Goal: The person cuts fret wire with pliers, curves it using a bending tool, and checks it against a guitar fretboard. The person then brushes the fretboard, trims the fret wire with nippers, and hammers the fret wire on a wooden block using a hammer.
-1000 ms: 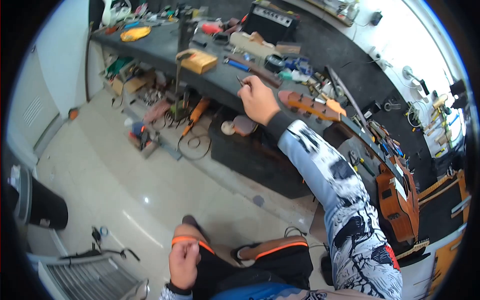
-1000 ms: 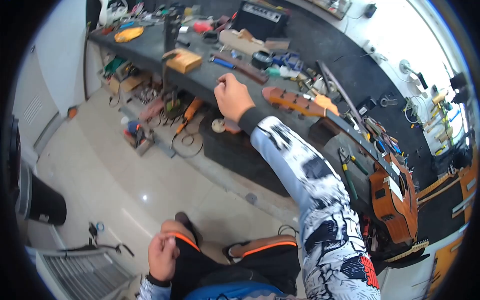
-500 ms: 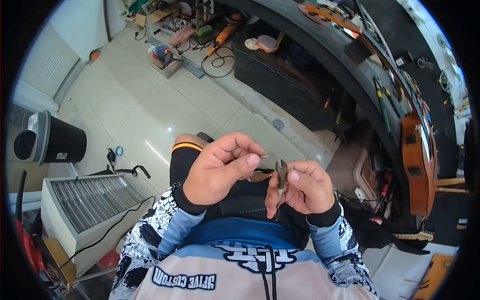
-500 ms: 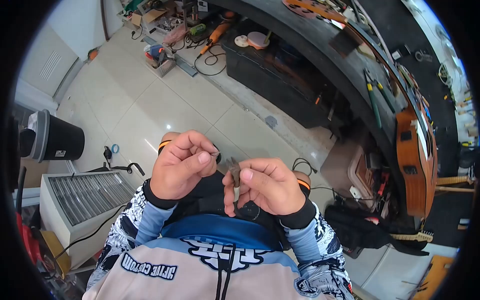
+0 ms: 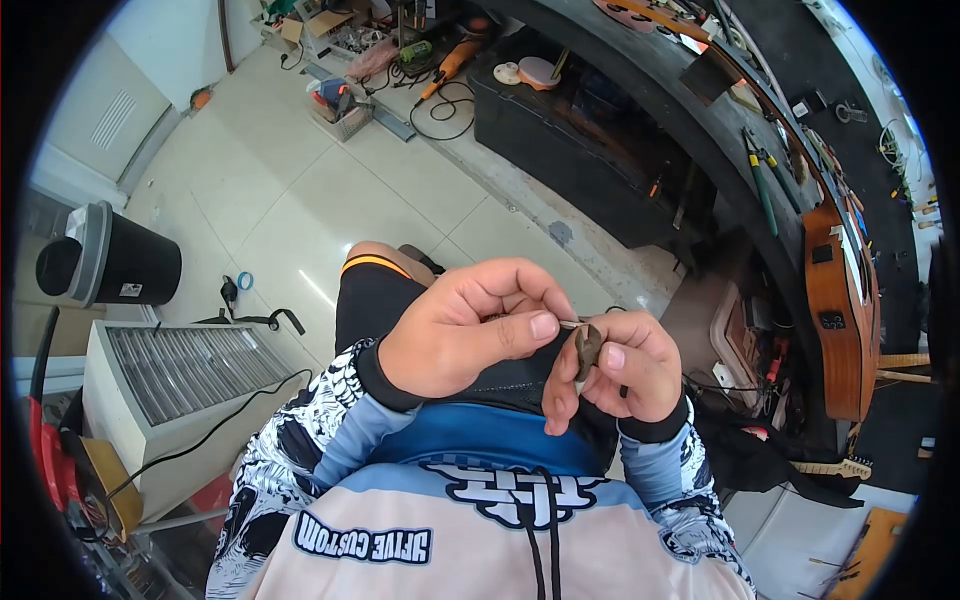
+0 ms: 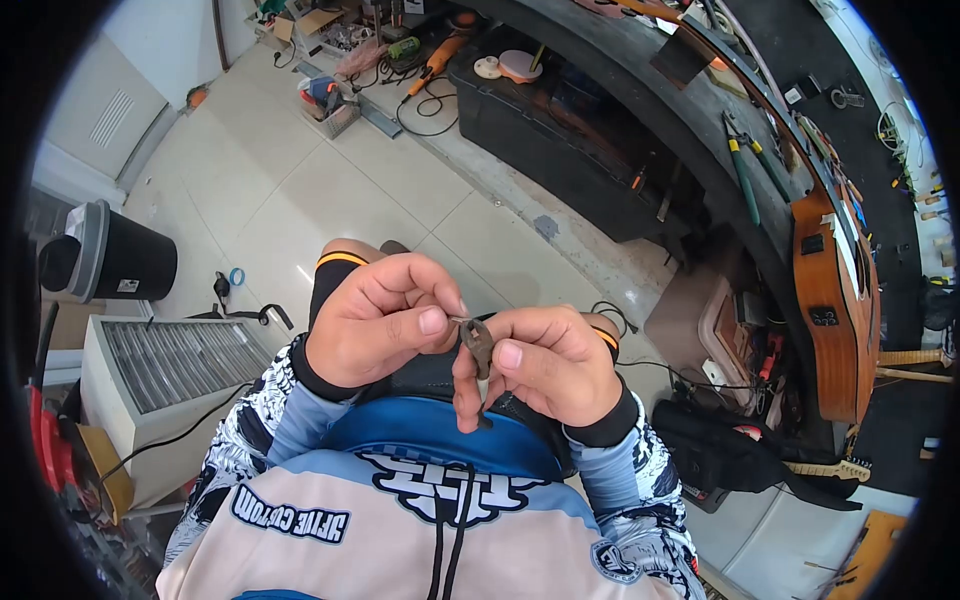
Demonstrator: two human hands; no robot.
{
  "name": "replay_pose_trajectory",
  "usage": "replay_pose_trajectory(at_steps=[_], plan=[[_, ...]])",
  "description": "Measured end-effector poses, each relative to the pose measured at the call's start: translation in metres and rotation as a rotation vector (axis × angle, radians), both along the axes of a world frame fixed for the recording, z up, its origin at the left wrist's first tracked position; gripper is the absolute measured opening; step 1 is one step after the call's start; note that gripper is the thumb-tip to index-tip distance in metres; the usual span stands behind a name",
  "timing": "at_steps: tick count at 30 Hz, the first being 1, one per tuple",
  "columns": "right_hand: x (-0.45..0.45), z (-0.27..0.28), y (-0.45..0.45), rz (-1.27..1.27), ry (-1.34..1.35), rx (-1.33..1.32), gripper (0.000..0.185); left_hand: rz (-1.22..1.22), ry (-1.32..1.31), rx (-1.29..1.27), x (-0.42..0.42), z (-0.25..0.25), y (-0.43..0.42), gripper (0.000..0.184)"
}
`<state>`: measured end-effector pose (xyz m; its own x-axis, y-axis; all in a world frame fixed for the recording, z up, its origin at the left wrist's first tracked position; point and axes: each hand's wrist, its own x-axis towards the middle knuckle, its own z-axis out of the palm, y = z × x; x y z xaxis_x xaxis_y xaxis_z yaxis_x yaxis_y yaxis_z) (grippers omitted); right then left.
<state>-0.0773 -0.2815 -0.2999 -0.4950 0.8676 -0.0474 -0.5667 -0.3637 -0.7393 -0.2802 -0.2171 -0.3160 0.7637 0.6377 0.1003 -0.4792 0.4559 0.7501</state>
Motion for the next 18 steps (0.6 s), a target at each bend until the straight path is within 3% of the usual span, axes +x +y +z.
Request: replay_pose_trajectory(at_steps=[18], plan=[[-0.002, 0.002, 0.01, 0.046, -0.13, 0.064, 0.027, -0.108, -0.043, 0.035, -0.014, 0.008, 0.011, 0.014]])
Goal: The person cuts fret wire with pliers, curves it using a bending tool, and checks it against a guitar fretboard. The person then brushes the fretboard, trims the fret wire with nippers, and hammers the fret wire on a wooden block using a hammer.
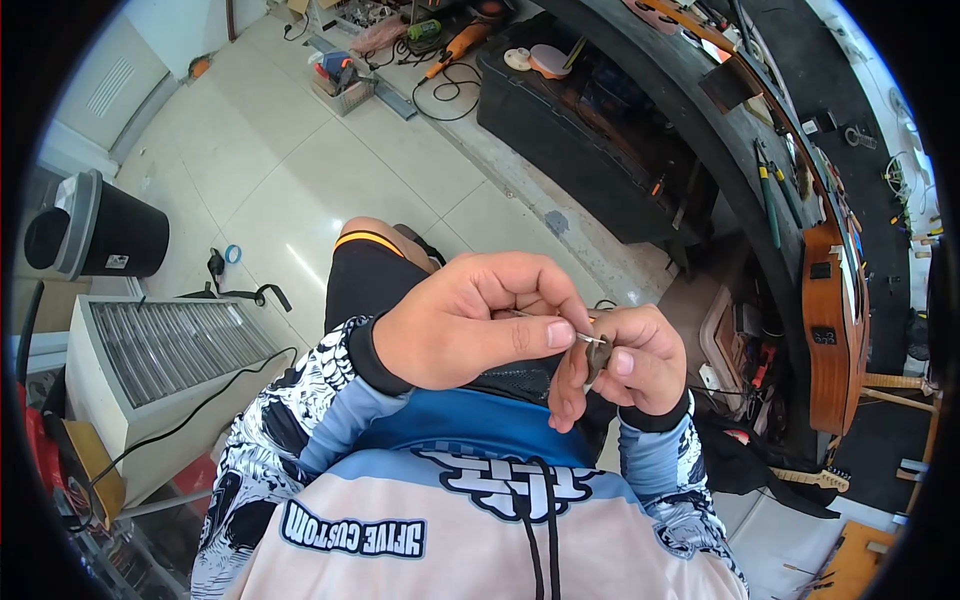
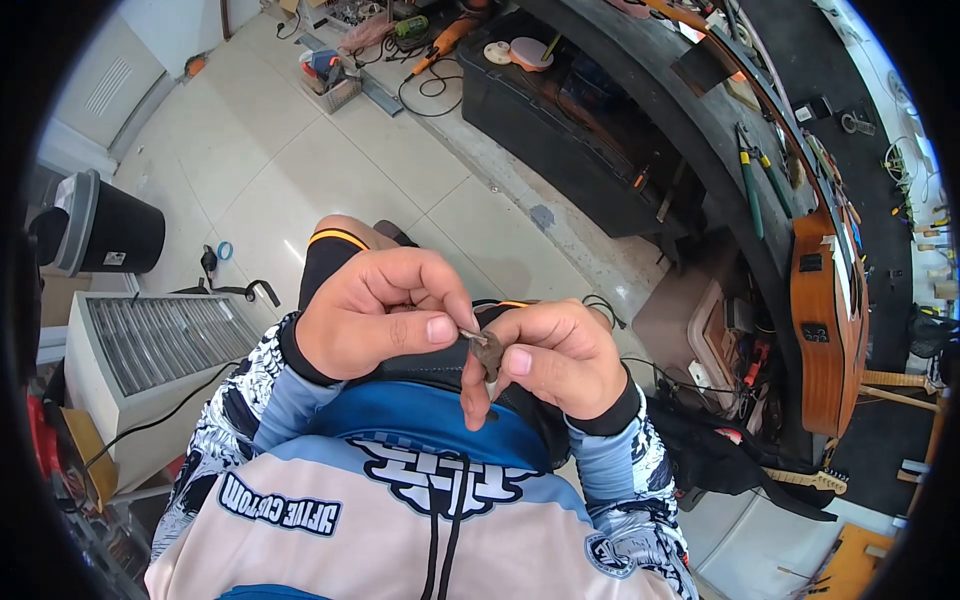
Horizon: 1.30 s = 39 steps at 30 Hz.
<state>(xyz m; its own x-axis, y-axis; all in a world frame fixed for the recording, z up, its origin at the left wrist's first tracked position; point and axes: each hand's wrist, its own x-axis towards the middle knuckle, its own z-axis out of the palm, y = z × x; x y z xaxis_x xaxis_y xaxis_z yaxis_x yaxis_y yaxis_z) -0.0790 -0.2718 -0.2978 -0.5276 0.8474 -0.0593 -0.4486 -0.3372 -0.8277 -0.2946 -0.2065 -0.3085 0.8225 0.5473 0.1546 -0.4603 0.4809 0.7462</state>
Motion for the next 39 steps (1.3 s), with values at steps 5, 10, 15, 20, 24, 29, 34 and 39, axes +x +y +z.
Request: replay_pose_trajectory(at_steps=[5, 10, 15, 20, 24, 29, 34, 39], plan=[[0.0, 0.0, -0.001, -0.017, -0.026, -0.001, 0.026, 0.028, 0.034, -0.065, 0.0, 0.004, -0.004, 0.012], [-0.002, -0.004, -0.002, -0.07, -0.128, 0.15, 0.03, 0.004, 0.002, -0.052, 0.002, 0.002, -0.006, 0.01], [-0.002, -0.007, -0.002, -0.101, -0.204, 0.249, 0.034, 0.007, -0.018, -0.008, 0.004, -0.003, -0.01, 0.009], [0.002, -0.009, -0.002, -0.077, -0.293, 0.295, 0.034, -0.008, 0.0, 0.021, -0.002, 0.002, -0.008, 0.009], [0.004, -0.01, 0.0, -0.076, -0.355, 0.397, 0.032, 0.032, 0.049, 0.128, -0.002, -0.001, -0.009, 0.01], [0.004, -0.007, 0.003, -0.039, -0.364, 0.418, 0.031, 0.015, 0.149, 0.281, -0.008, 0.005, -0.004, 0.011], [0.009, -0.004, 0.004, 0.006, -0.403, 0.475, 0.03, -0.005, 0.068, 0.29, -0.005, 0.001, -0.005, 0.011], [0.008, -0.006, 0.005, -0.018, -0.377, 0.487, 0.028, -0.002, 0.079, 0.318, -0.003, -0.001, -0.004, 0.012]])
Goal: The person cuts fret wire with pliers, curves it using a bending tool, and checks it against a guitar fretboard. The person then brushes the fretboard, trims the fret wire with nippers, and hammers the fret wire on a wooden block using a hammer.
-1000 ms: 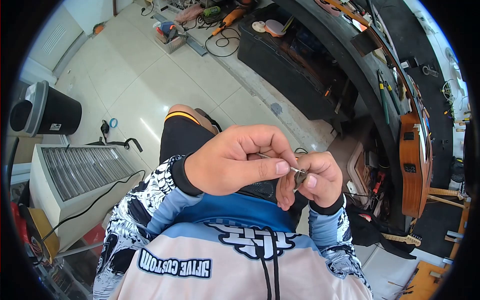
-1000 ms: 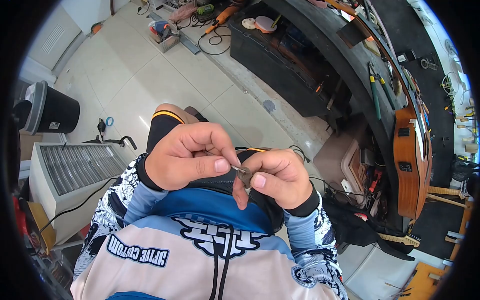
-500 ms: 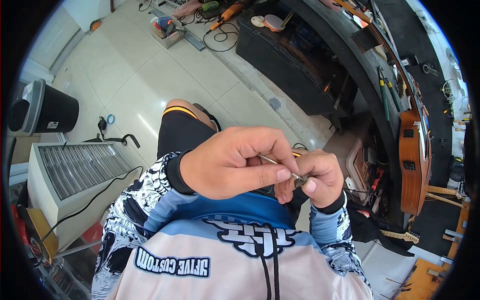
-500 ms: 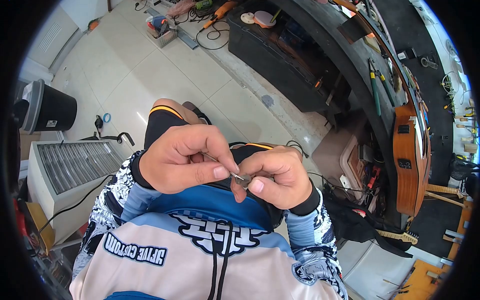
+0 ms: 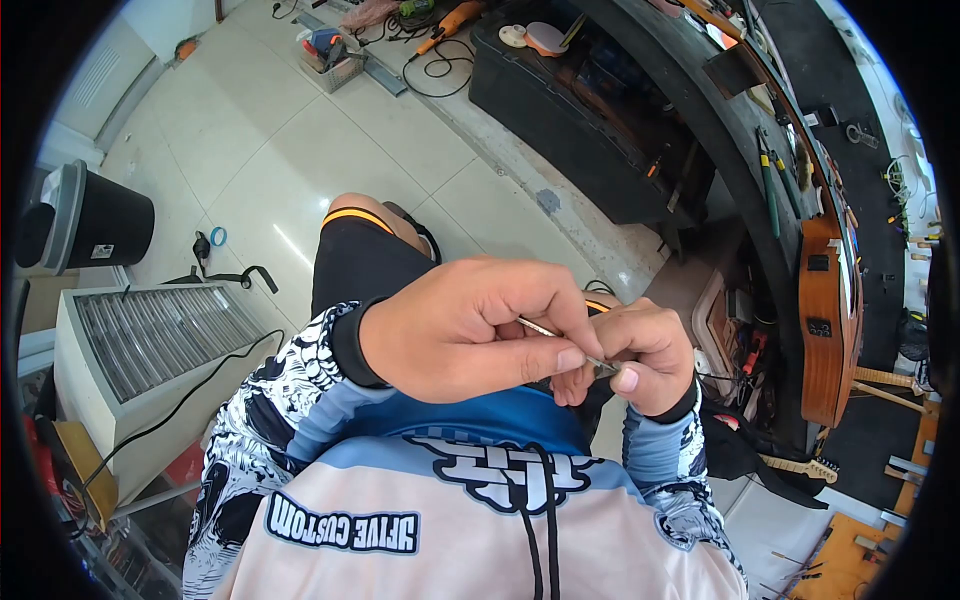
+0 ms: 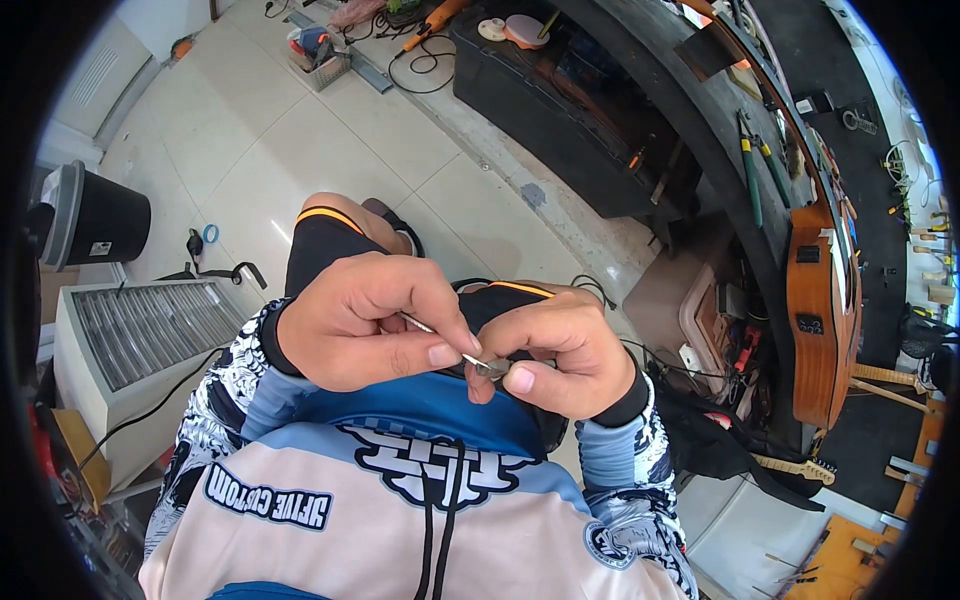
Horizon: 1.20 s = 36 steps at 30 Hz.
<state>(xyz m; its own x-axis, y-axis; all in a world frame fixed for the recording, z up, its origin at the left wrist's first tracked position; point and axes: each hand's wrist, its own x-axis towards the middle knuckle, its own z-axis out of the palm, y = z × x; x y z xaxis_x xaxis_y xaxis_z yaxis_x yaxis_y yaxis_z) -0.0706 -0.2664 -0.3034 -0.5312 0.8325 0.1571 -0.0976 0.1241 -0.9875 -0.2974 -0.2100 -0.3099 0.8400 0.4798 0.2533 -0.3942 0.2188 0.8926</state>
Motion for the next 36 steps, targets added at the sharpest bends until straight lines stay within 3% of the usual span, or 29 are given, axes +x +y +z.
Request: replay_pose_trajectory(at_steps=[36], plan=[[0.009, -0.016, 0.003, -0.008, -0.003, 0.058, 0.028, 0.043, -0.018, 0.13, 0.012, -0.014, 0.001, 0.012]])
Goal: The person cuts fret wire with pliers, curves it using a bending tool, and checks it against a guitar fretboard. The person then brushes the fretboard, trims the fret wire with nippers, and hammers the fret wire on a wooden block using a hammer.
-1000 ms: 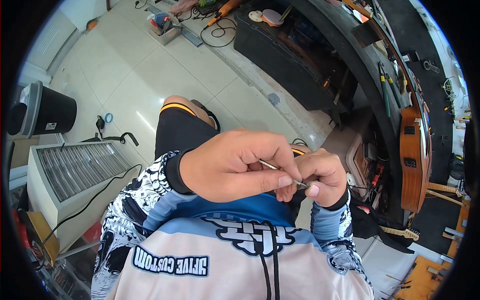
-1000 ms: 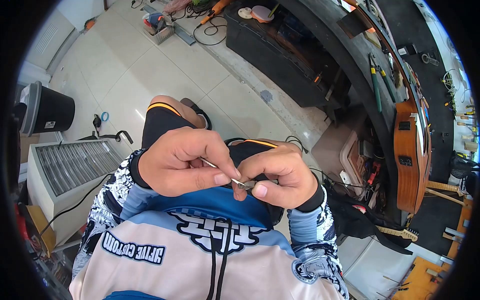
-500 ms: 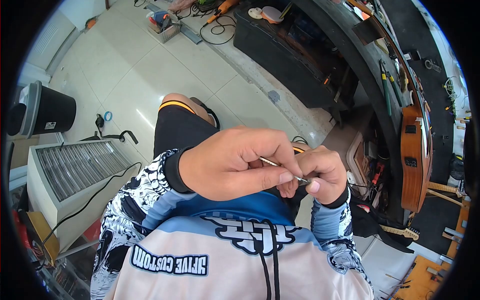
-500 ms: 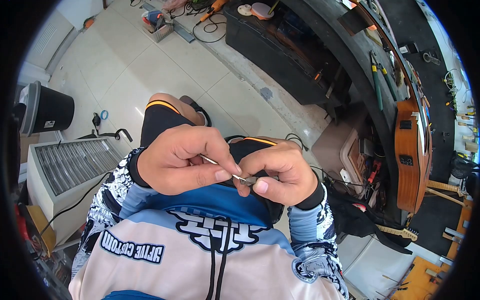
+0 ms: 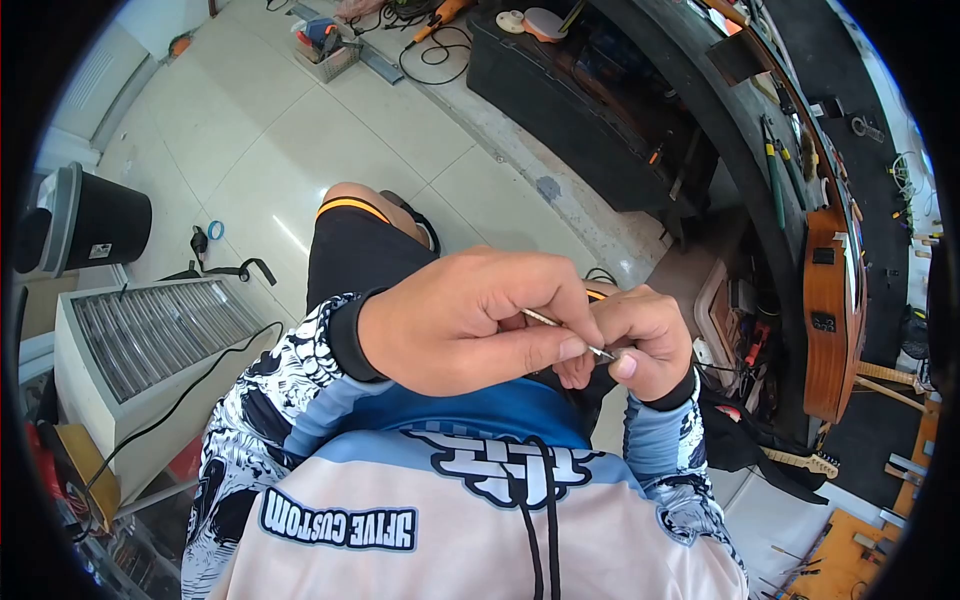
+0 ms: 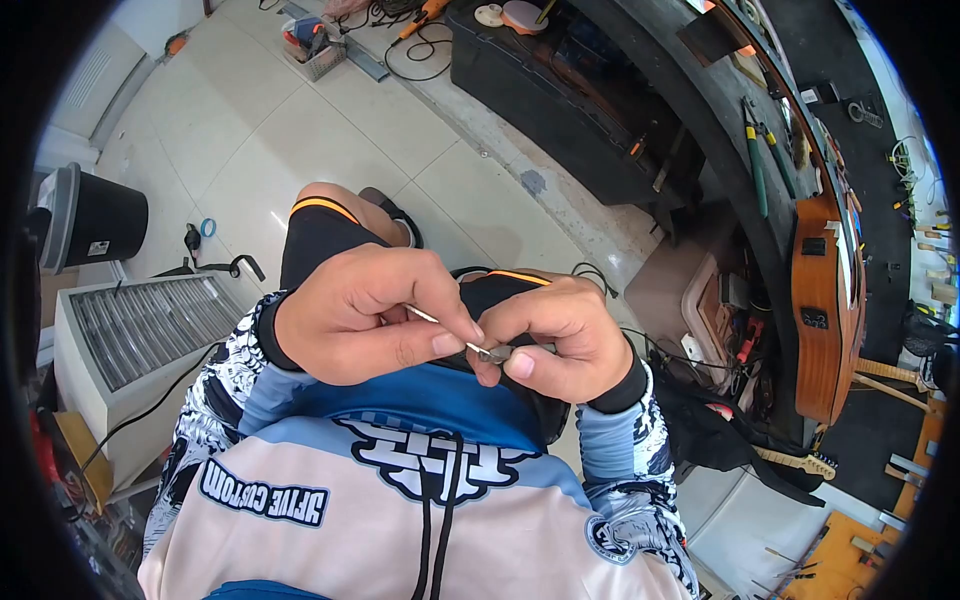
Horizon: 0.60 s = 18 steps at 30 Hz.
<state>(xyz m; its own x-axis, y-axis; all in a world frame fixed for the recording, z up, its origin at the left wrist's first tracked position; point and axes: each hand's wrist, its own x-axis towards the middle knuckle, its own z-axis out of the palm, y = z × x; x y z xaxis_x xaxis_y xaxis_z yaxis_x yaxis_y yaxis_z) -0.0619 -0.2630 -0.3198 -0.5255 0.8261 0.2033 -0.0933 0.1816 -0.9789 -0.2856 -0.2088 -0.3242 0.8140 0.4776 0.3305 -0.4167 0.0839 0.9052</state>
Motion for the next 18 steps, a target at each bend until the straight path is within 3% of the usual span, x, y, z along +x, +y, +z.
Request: replay_pose_trajectory(at_steps=[14, 18], plan=[[0.001, 0.002, 0.0, -0.017, -0.046, -0.005, 0.026, 0.092, 0.046, 0.137, -0.006, 0.005, 0.003, 0.011], [0.009, 0.012, 0.012, 0.247, -0.044, -0.09, 0.019, 0.088, 0.053, 0.233, -0.006, 0.004, 0.009, 0.018]])
